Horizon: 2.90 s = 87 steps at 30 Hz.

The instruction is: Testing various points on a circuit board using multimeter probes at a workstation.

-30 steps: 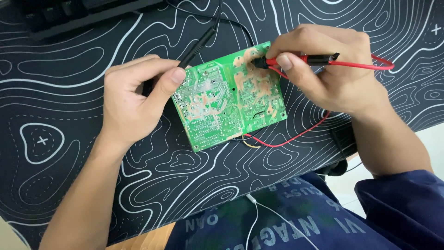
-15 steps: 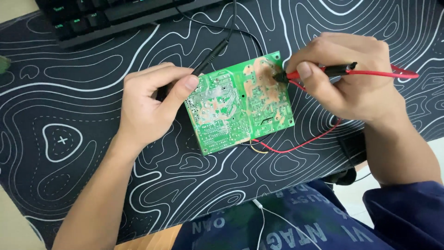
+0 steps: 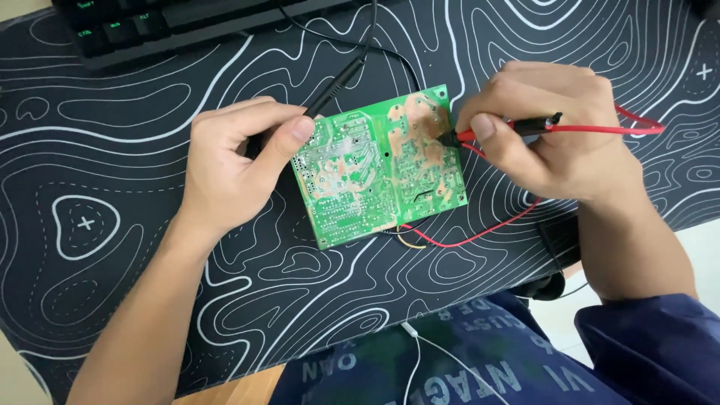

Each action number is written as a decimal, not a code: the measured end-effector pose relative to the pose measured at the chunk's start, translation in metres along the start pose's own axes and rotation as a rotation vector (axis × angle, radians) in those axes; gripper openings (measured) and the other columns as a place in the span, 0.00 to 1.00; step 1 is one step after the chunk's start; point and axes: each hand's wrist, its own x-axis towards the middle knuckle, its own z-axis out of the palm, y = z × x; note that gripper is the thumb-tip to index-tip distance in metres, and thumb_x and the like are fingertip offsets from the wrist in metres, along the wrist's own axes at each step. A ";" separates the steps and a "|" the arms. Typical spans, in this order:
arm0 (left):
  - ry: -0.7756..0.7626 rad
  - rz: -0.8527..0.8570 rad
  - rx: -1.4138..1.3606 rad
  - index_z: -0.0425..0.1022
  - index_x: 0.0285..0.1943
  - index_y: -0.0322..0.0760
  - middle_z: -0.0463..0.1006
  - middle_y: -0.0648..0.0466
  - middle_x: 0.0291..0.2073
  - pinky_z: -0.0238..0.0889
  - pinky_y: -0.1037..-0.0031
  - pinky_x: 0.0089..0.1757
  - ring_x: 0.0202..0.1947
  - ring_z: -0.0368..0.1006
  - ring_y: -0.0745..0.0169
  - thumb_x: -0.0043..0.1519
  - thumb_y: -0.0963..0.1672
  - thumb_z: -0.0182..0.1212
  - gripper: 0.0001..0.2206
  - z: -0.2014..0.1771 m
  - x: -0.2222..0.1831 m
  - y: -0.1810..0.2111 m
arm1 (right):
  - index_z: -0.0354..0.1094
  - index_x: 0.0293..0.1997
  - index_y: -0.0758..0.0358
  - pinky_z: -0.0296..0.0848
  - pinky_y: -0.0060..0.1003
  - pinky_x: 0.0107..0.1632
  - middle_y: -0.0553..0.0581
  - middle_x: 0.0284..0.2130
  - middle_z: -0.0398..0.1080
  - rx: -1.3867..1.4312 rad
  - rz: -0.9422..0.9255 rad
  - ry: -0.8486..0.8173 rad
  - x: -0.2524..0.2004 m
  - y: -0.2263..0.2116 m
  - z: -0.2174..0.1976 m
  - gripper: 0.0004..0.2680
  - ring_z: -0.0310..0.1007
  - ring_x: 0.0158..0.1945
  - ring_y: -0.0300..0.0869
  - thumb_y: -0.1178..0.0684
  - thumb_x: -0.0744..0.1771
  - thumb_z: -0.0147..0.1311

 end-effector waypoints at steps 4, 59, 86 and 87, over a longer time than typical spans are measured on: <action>0.005 0.014 0.010 0.86 0.49 0.25 0.78 0.52 0.31 0.61 0.72 0.38 0.33 0.68 0.62 0.81 0.43 0.61 0.13 0.000 0.001 -0.001 | 0.73 0.39 0.73 0.72 0.42 0.41 0.61 0.33 0.76 -0.005 -0.030 -0.010 0.000 0.002 0.000 0.13 0.74 0.34 0.50 0.61 0.78 0.44; 0.223 0.350 0.164 0.82 0.50 0.30 0.88 0.50 0.41 0.69 0.64 0.49 0.40 0.83 0.54 0.75 0.41 0.64 0.06 0.052 -0.025 0.049 | 0.78 0.60 0.83 0.83 0.49 0.63 0.76 0.57 0.81 -0.210 0.164 0.392 -0.082 0.128 -0.107 0.05 0.84 0.59 0.59 0.68 0.81 0.54; 0.222 0.396 0.205 0.84 0.48 0.33 0.89 0.52 0.42 0.69 0.65 0.50 0.41 0.83 0.56 0.74 0.41 0.64 0.05 0.054 -0.025 0.050 | 0.72 0.81 0.83 0.65 0.73 0.76 0.84 0.75 0.66 -0.537 0.304 0.393 -0.100 0.225 -0.101 0.18 0.66 0.77 0.76 0.67 0.77 0.64; 0.218 0.404 0.214 0.84 0.49 0.33 0.89 0.52 0.42 0.69 0.65 0.51 0.40 0.84 0.56 0.74 0.41 0.64 0.05 0.054 -0.024 0.051 | 0.72 0.81 0.84 0.64 0.74 0.76 0.85 0.76 0.66 -0.534 0.324 0.403 -0.099 0.224 -0.101 0.18 0.64 0.78 0.77 0.67 0.78 0.62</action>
